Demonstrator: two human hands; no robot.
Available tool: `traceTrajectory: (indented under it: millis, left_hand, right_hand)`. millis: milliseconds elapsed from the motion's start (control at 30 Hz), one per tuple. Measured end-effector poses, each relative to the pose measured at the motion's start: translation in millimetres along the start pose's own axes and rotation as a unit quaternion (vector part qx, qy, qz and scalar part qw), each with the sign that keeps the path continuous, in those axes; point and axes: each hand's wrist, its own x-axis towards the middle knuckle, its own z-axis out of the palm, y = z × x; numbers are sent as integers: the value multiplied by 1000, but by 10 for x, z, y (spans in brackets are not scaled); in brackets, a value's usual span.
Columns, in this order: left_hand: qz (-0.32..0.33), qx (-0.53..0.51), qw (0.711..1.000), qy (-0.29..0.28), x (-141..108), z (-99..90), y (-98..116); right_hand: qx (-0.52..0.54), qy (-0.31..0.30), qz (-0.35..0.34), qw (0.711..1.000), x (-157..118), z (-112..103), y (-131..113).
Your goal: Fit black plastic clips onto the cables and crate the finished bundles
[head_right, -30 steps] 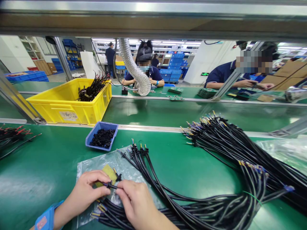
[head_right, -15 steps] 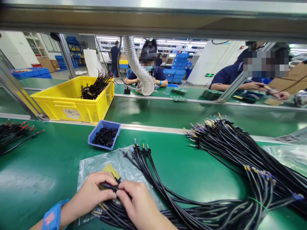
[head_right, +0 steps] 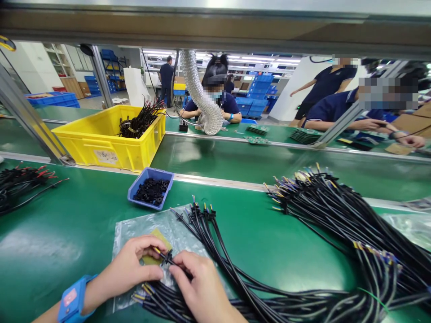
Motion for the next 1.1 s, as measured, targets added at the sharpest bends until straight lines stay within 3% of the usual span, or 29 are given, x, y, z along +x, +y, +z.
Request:
traceTrajectory:
  millis: [267,467,633,767,867,1033,1100]
  left_hand:
    - [-27,-119,993,9,29,66,-93]
    - [-35,-124,992,9,39,89,-68]
    - [-20,-95,995,10,31,71,-39]
    - [59,-24,992,107,53,-88,5]
    - [91,-18,978,188,96,-239,13]
    - [93,-23,976,198,139,-332,-67]
    - [94,-15,977,189,148,-340,-120]
  right_hand:
    - [-22,-17,-22,999,-14,-3,-3]
    - [-1,-43,6,999,-6,-9,-25]
    - [-15,-28,1,1000,-5,-19,-9]
    - [-88,17,-24,996,-10,-49,34]
    - [-207,-20,-11,978,-10,-47,60]
    - [-333,-92,3,938,-1,-37,83]
    - [-344,-74,-14,936,15,-133,110]
